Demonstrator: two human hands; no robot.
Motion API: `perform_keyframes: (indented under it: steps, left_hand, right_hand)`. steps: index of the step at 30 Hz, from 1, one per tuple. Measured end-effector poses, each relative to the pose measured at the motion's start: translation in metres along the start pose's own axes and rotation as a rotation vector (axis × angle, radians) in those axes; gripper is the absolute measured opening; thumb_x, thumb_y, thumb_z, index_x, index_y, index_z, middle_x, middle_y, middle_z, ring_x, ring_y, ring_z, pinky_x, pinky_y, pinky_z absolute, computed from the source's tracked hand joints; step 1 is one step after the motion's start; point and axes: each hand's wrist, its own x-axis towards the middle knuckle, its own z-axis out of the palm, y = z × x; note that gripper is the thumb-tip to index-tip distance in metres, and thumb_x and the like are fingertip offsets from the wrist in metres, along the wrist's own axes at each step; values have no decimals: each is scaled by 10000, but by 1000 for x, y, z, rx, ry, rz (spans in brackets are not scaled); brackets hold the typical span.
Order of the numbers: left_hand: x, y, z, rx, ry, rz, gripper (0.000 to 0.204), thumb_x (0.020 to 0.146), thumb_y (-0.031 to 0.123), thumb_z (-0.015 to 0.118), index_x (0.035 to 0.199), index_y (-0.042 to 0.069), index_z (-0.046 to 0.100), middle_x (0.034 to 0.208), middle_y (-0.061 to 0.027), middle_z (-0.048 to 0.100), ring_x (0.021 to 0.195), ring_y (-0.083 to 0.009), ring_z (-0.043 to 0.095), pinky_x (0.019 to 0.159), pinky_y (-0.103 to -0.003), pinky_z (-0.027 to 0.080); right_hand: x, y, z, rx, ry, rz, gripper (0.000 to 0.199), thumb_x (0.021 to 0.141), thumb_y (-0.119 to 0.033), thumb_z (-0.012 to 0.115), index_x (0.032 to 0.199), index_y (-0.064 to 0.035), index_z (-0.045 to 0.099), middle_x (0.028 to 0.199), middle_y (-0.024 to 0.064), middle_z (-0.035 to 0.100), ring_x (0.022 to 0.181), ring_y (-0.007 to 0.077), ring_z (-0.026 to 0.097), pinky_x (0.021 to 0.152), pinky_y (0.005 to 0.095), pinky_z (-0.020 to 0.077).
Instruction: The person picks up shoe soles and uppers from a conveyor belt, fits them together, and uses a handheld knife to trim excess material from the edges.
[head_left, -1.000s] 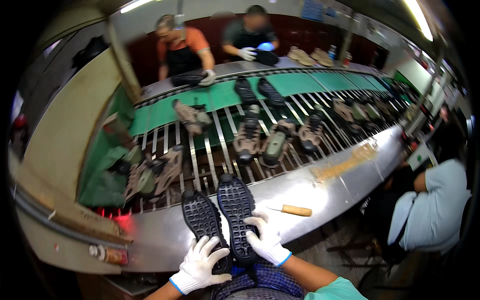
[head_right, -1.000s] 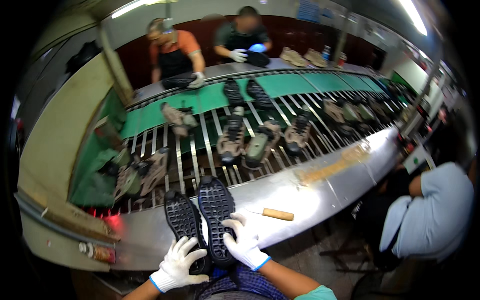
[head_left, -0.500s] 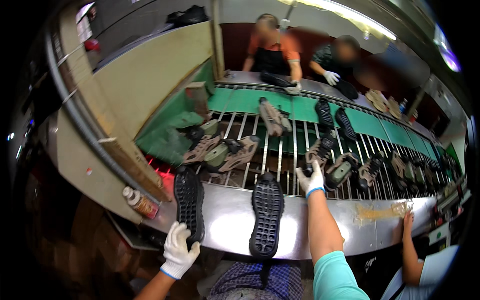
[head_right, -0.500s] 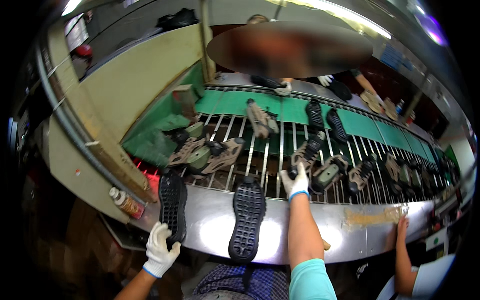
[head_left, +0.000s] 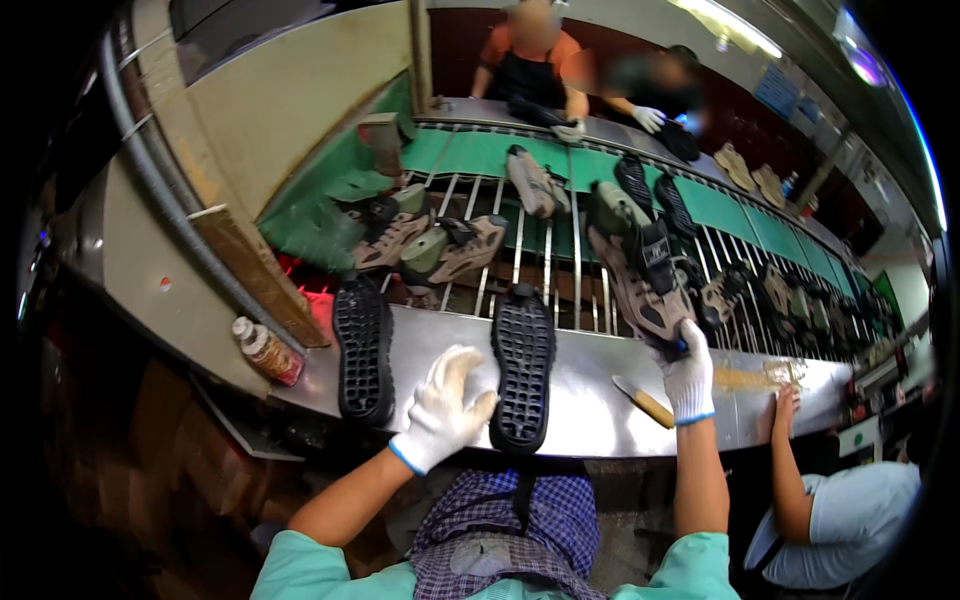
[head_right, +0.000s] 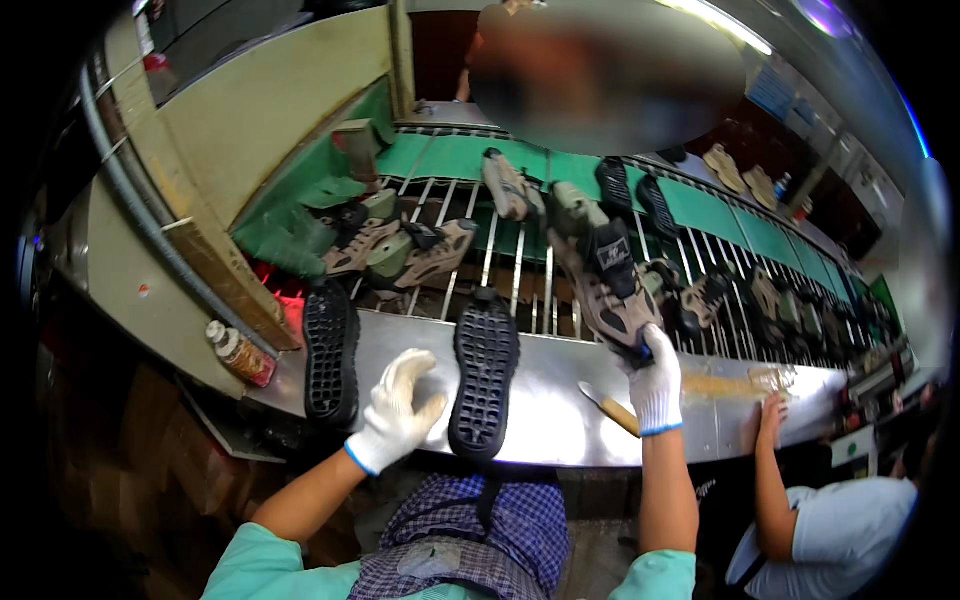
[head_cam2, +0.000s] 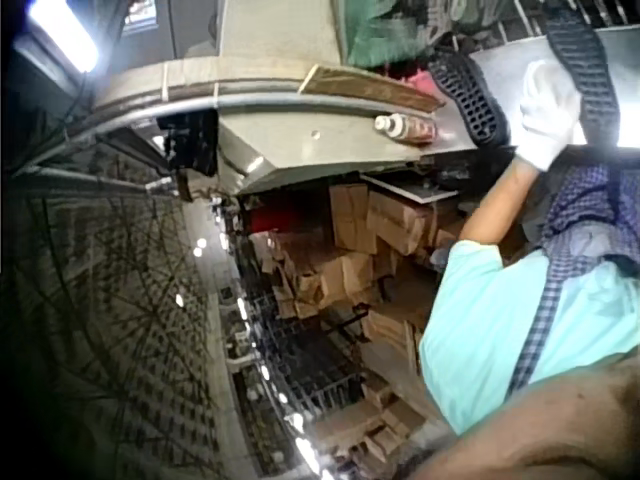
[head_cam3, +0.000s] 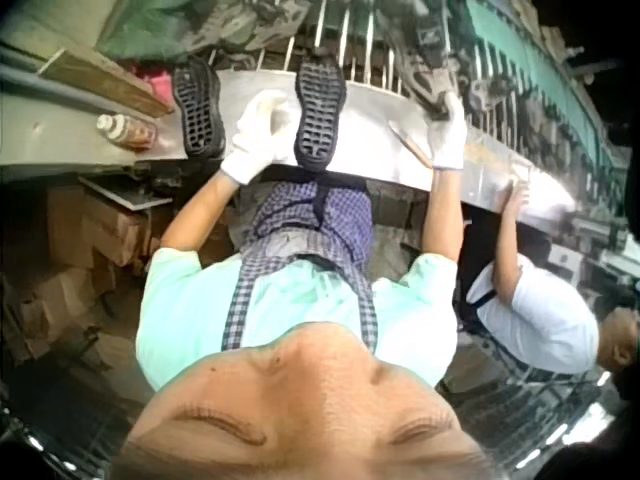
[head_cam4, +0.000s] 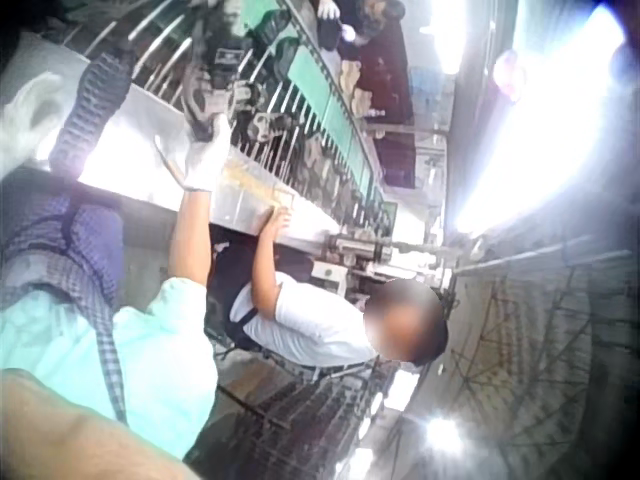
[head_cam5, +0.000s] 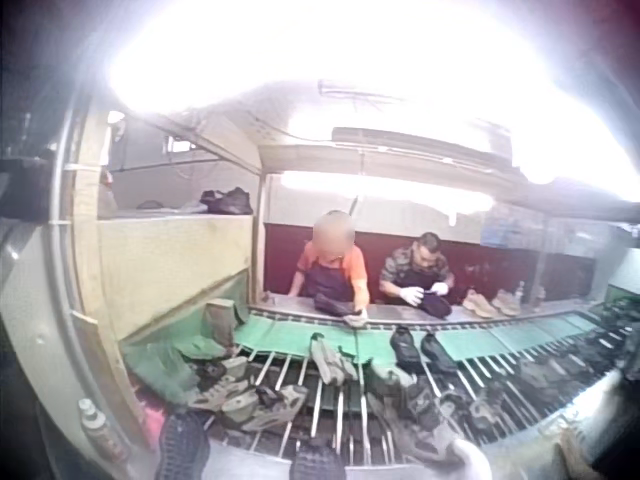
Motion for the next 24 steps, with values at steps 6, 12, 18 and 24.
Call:
perform_keyframes:
  steps: [6,12,18,24]
  left_hand:
    - [78,-33,66,-145,-127,-364,665,914,286,769,1480,25,540,1533,-232,525,1432,-418,512,1225,-482,420]
    - [155,-67,111,-100,-374,-195,711,911,339,771,1539,88,552,1505,-202,619,1382,-368,617,1192,-437,461]
    - [173,-100,111,-415,-473,-202,208,1001,146,748,1175,31,744,1153,-78,773,1058,-156,705,1001,-318,550]
    - [179,-16,18,-1170,-671,-186,214,935,216,742,1010,22,693,1128,-165,767,1130,-317,715,1107,-470,525]
  right_hand:
    - [-122,19,6,389,120,-161,595,1105,-412,611,1571,-54,516,1486,132,636,1329,260,634,1146,423,512]
    - [-208,124,-89,287,109,281,485,1125,-361,590,1498,-51,599,1366,102,689,1213,195,662,1091,353,524]
    - [-264,160,-80,-53,195,447,612,1149,-502,502,1508,-13,580,1296,119,717,1069,191,691,964,340,582]
    - [-259,159,-92,359,5,516,732,1148,-584,431,1561,17,497,1442,201,655,1217,287,709,1042,426,617]
